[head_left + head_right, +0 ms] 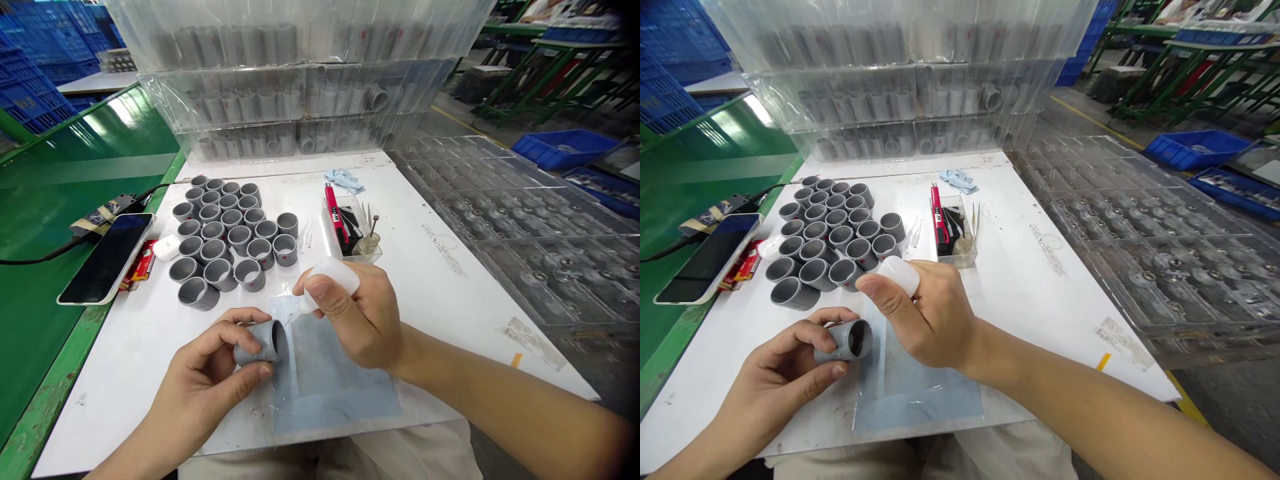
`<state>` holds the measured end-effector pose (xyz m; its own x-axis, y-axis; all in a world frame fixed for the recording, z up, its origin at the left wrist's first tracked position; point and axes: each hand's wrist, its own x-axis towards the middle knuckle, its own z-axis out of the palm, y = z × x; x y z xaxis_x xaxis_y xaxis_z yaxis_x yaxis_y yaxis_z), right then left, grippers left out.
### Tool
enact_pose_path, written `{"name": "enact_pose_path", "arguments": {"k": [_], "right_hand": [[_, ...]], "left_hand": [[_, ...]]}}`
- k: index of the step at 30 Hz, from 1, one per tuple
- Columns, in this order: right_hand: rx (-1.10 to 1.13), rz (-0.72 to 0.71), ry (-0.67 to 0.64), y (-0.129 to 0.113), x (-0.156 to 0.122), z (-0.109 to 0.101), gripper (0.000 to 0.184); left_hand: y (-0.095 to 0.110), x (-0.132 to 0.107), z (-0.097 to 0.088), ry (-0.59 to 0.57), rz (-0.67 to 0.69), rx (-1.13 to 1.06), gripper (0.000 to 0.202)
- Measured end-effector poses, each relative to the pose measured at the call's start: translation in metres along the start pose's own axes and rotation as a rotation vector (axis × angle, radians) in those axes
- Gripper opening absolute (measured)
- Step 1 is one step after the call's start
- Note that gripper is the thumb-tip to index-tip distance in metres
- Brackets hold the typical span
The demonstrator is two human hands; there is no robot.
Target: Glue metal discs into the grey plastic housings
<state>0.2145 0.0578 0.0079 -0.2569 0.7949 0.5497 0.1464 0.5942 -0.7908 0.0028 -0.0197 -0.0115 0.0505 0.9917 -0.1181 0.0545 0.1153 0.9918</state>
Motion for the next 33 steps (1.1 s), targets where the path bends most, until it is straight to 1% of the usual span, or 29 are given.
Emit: {"name": "enact_pose_path", "arguments": {"k": [4, 6, 7, 9, 11, 12, 14, 16, 18, 23, 29, 33], "right_hand": [[0.021, -0.006, -0.018, -0.0016, -0.0001, 0.0006, 0.045], [0.048, 0.019, -0.042, -0.0033, -0.0007, 0.0008, 0.045], [0.071, 0.047, -0.058, -0.0043, -0.0011, 0.0007, 0.045], [0.133, 0.122, -0.081, -0.0059, -0.0019, 0.0004, 0.046], [0.198, 0.194, -0.075, -0.0068, -0.0024, -0.0002, 0.047], [0.225, 0.222, -0.062, -0.0068, -0.0024, -0.0006, 0.047], [0.265, 0.256, -0.033, -0.0063, -0.0023, -0.0012, 0.048], [0.282, 0.264, -0.024, -0.0057, -0.0018, -0.0012, 0.047], [0.274, 0.248, -0.034, -0.0054, -0.0016, -0.0004, 0.047], [0.247, 0.223, -0.1, -0.0061, -0.0036, 0.0033, 0.046], [0.238, 0.248, -0.163, -0.0055, -0.0081, 0.0051, 0.046], [0.218, 0.25, -0.171, -0.0048, -0.0086, 0.0048, 0.047]], "left_hand": [[0.0001, -0.0002, 0.0003, -0.007, 0.006, 0.0, 0.016], [0.0001, -0.0005, 0.0005, 0.003, 0.016, -0.013, 0.017], [0.0002, -0.0007, 0.0007, 0.018, 0.013, -0.012, 0.02], [0.0008, -0.0011, 0.001, 0.056, -0.016, 0.019, 0.033], [0.0012, -0.0014, 0.0013, 0.082, -0.055, 0.083, 0.043], [0.0011, -0.0016, 0.0014, 0.083, -0.068, 0.105, 0.043], [-0.0001, -0.002, 0.0017, 0.076, -0.07, 0.102, 0.036], [-0.0026, -0.0023, 0.0019, 0.073, -0.057, 0.052, 0.03], [-0.0053, -0.0024, 0.0018, 0.071, -0.037, 0.005, 0.028], [-0.0066, -0.0019, 0.0011, 0.002, -0.006, 0.006, 0.033], [-0.005, -0.0025, 0.0014, 0.0, -0.006, 0.014, 0.034], [-0.0073, -0.003, -0.0002, -0.011, -0.008, 0.02, 0.035]]}}
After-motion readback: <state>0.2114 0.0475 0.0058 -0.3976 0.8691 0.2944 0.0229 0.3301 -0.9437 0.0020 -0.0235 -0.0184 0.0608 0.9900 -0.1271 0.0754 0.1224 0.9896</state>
